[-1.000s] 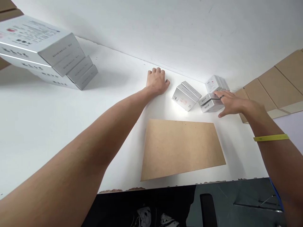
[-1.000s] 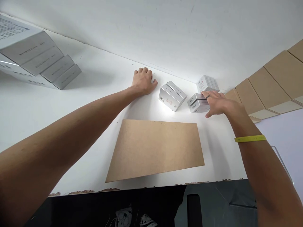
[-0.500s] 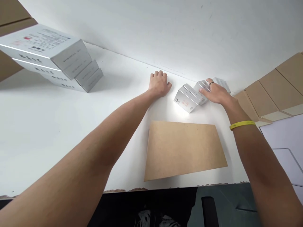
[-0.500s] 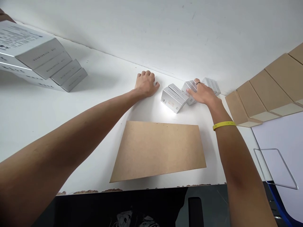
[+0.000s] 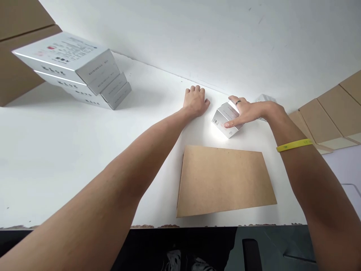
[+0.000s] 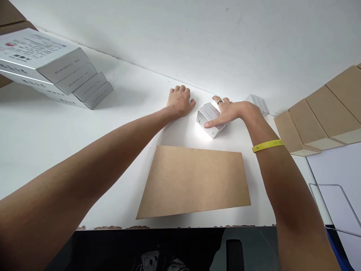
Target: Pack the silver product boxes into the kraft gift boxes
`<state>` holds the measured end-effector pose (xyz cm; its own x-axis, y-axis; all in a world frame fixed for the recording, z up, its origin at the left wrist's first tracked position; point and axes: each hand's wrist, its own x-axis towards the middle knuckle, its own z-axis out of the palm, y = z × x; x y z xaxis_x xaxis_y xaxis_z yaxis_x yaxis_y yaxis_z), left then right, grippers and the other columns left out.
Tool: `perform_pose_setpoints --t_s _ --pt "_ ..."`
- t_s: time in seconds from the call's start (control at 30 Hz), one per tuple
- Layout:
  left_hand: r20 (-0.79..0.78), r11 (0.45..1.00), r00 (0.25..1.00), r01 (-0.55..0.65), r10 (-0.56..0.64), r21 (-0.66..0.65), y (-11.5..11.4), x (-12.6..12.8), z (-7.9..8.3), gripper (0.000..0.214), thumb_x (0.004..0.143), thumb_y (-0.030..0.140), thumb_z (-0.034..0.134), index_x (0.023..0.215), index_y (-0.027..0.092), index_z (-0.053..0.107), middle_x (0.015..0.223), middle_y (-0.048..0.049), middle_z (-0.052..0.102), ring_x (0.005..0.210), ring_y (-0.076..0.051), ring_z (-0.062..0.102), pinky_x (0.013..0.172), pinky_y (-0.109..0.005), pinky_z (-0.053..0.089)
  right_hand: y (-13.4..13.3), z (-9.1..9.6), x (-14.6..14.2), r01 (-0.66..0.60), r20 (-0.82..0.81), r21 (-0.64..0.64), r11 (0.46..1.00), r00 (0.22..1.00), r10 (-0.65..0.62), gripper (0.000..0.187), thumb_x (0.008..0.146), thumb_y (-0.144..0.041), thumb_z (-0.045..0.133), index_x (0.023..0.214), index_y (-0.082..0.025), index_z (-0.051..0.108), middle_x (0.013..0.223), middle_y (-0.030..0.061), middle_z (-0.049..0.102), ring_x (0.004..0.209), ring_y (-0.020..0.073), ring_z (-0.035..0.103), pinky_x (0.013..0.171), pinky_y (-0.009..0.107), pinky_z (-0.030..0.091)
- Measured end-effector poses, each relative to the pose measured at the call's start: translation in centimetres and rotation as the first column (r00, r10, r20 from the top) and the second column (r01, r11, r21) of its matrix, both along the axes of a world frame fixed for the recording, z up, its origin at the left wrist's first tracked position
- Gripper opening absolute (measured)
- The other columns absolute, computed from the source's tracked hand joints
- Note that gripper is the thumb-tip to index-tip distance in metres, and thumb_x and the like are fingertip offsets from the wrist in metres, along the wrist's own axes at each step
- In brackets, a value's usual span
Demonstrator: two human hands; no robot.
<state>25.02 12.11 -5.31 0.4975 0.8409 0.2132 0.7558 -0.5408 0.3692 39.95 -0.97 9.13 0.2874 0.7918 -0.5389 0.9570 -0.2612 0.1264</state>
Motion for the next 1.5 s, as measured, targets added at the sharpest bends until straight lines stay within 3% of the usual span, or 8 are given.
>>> perform_pose_setpoints --t_s 0.3,0.53,0.8,1.13,1.27,1.33,1.4,1.5 --pt "0.002 1.000 1.000 -0.002 0.002 0.006 0.0 -0.1 0.0 0.045 0.103 0.036 0.043 0.137 0.011 0.059 0.146 -0.0210 0.058 0.140 -0.039 0.049 0.120 -0.052 0.036 0.7 -0.7 2.0 -0.089 -0.072 0.156 0.984 0.992 0.102 0.137 0.061 -0.089 0.082 0.171 -0.042 0.014 0.166 0.0151 0.035 0.130 0.0544 0.056 0.090 0.069 0.061" --pt "0.016 1.000 1.000 0.007 -0.007 -0.009 -0.1 -0.2 0.1 0.045 0.102 0.035 0.042 0.135 0.010 0.059 0.146 -0.0225 0.057 0.141 -0.041 0.049 0.121 -0.053 0.036 2.0 -1.1 4.4 0.009 -0.077 0.169 0.986 0.997 0.004 0.143 0.057 -0.091 0.083 0.171 -0.043 0.012 0.166 0.0130 0.034 0.134 0.0514 0.054 0.098 0.069 0.058" --pt "0.023 1.000 1.000 0.006 -0.005 -0.015 -0.2 -0.2 0.1 0.044 0.103 0.033 0.041 0.136 0.010 0.060 0.146 -0.0223 0.059 0.141 -0.040 0.048 0.120 -0.053 0.035 2.6 -1.5 3.9 0.031 -0.052 0.168 0.985 0.998 -0.023 0.137 0.060 -0.083 0.087 0.170 -0.041 0.016 0.158 0.0161 0.039 0.134 0.0521 0.051 0.099 0.072 0.056" --pt "0.075 0.999 0.997 0.019 -0.016 -0.040 -0.1 -0.3 0.0 0.044 0.101 0.034 0.042 0.133 0.010 0.061 0.145 -0.0244 0.058 0.143 -0.042 0.046 0.123 -0.054 0.033 -1.7 -2.5 -2.2 -0.269 -0.107 0.254 0.929 0.947 0.304 0.106 0.066 -0.061 0.085 0.158 -0.042 0.034 0.134 0.0121 0.042 0.133 0.0450 0.045 0.105 0.067 0.053" --pt "0.136 0.994 0.990 0.049 -0.035 -0.099 -0.4 -0.8 0.5 0.041 0.097 0.034 0.048 0.130 0.014 0.062 0.147 -0.0225 0.058 0.146 -0.042 0.044 0.125 -0.058 0.031 -3.9 -2.8 -0.3 -0.174 -0.266 0.357 0.918 0.923 0.278 0.105 0.066 -0.059 0.087 0.155 -0.045 0.035 0.137 0.0103 0.041 0.133 0.0444 0.046 0.104 0.068 0.054" --pt "0.193 0.984 0.979 0.095 -0.065 -0.152 -0.9 -1.1 1.3 0.040 0.096 0.036 0.050 0.128 0.015 0.061 0.148 -0.0215 0.058 0.145 -0.040 0.048 0.126 -0.057 0.032 -5.1 -3.9 1.5 -0.069 -0.355 0.478 0.876 0.897 0.264 0.113 0.070 -0.065 0.082 0.161 -0.045 0.019 0.150 0.0107 0.033 0.142 0.0414 0.041 0.113 0.065 0.050" --pt "0.267 0.957 0.956 0.185 -0.122 -0.225 -1.7 -1.4 2.4 0.045 0.101 0.045 0.042 0.130 0.016 0.059 0.150 -0.0205 0.057 0.139 -0.036 0.056 0.121 -0.052 0.042 -6.2 -5.7 3.0 0.056 -0.411 0.664 0.745 0.861 0.301 0.116 0.076 -0.073 0.072 0.163 -0.041 0.001 0.160 0.0121 0.022 0.151 0.0366 0.033 0.121 0.061 0.043" --pt "0.370 0.877 0.900 0.358 -0.231 -0.321 -3.4 -1.2 3.9 0.065 0.105 0.065 0.021 0.141 0.020 0.051 0.152 -0.0182 0.058 0.137 -0.031 0.062 0.109 -0.044 0.055 -7.5 -9.0 4.2 0.191 -0.449 0.802 0.566 0.817 0.361 0.118 0.075 -0.084 0.062 0.162 -0.033 0.000 0.163 0.0160 0.018 0.153 0.0342 0.030 0.125 0.061 0.037"
